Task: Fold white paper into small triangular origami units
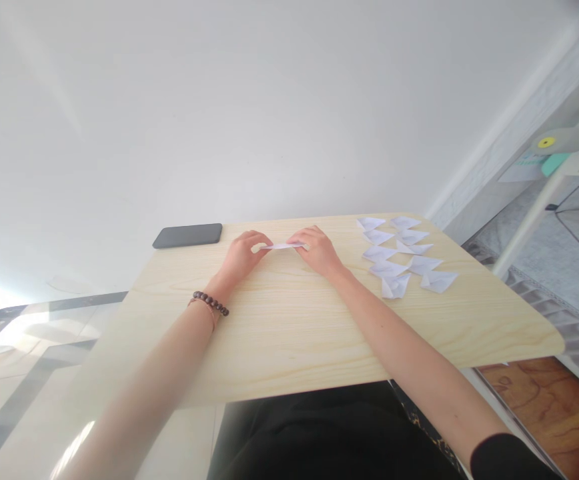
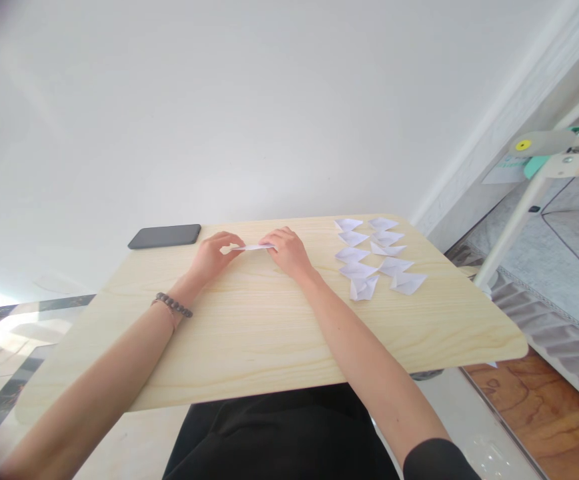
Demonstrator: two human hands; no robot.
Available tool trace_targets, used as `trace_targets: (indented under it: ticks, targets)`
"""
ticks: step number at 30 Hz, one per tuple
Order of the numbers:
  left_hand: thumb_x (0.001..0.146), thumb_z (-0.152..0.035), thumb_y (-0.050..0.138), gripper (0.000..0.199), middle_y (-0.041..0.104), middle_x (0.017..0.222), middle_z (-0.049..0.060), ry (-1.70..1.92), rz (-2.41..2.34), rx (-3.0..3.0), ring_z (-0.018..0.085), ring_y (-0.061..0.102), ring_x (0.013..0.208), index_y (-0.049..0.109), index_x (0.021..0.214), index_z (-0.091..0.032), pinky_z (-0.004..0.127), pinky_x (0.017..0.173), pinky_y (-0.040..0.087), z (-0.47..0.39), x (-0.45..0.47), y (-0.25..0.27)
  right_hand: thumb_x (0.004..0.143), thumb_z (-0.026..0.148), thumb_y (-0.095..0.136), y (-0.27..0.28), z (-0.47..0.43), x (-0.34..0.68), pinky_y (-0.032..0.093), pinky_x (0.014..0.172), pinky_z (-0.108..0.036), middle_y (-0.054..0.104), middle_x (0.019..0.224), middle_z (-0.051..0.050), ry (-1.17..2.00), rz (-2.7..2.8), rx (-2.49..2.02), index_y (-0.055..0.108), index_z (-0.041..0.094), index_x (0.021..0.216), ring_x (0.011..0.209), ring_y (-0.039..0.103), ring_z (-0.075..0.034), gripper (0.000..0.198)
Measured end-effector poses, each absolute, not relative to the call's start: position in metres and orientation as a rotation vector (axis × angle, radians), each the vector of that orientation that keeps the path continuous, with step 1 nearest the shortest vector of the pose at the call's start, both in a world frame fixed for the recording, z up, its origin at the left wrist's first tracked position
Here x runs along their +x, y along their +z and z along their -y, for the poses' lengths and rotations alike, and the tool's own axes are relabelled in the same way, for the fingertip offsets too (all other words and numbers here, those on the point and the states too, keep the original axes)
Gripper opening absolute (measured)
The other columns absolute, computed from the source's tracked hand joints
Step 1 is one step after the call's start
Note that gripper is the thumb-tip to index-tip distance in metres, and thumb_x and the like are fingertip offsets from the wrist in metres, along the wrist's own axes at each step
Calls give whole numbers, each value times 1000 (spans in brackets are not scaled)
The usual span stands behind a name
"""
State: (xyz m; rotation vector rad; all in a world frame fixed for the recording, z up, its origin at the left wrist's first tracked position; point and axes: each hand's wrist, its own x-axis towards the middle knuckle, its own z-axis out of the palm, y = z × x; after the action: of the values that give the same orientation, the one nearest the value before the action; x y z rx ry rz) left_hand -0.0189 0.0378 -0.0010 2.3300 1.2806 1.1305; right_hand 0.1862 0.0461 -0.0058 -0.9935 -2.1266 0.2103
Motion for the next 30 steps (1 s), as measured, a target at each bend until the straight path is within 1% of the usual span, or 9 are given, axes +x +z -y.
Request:
trace_targets:
  ticks: [4,9,11,14,16,20,24,27,30]
  targets:
    - [79,-35,48,24,58,94,5,815,-1337,2511,19,51,91,67,87,-22,32,85,38,-40,-22,-6,75,15,51,-14,-50,190,36,83,-31,59,91,-5,219,2270,-1134,68,21,85,90,48,-18,21]
    - [81,-40,43,30,56,90,6,702,-1369,2571,20,51,86,67,92,-25,32,80,39,-40,-25,-3,80,30,49,-13,-51,196,36,82,-30,56,93,-5,303,2291,-1204,68,25,91,90,48,-18,22]
    - [81,-40,41,32,57,87,6,682,-1351,2567,19,51,84,67,92,-24,31,78,39,-41,-25,-2,81,32,47,-11,-51,198,36,78,-29,57,89,-5,345,2269,-1210,68,23,87,87,49,-17,24]
    - [82,-39,39,33,59,81,6,670,-1351,2518,19,53,80,67,88,-21,30,75,39,-42,-24,-1,82,32,45,-11,-52,197,37,70,-26,58,78,-4,392,2214,-1222,68,18,79,74,50,-14,27]
    - [82,-37,39,33,60,81,6,675,-1380,2482,19,53,78,65,91,-20,30,74,39,-42,-23,-1,82,31,46,-12,-53,196,36,68,-25,60,77,-3,434,2166,-1229,67,17,82,69,50,-12,25]
    - [84,-34,34,35,59,84,7,675,-1367,2501,19,53,78,61,100,-19,31,75,39,-41,-20,-2,81,30,47,-16,-55,193,38,70,-24,63,91,-4,487,2110,-1257,64,18,96,71,52,-12,25]
    - [84,-34,34,35,58,81,7,720,-1370,2510,19,52,78,64,91,-18,31,74,38,-42,-18,-3,83,29,43,-17,-57,192,37,69,-25,62,82,-5,388,2174,-1302,66,18,89,71,51,-13,27]
    - [84,-36,35,35,57,79,7,746,-1383,2508,20,51,79,64,87,-17,31,76,38,-42,-18,-4,84,29,42,-17,-58,191,36,70,-25,60,81,-5,363,2189,-1329,66,18,90,71,50,-13,27]
    - [82,-41,39,35,57,82,7,754,-1383,2497,20,50,82,64,89,-18,32,78,38,-41,-16,-4,84,29,43,-17,-57,191,35,71,-24,59,80,-5,365,2197,-1345,66,19,92,71,50,-13,26]
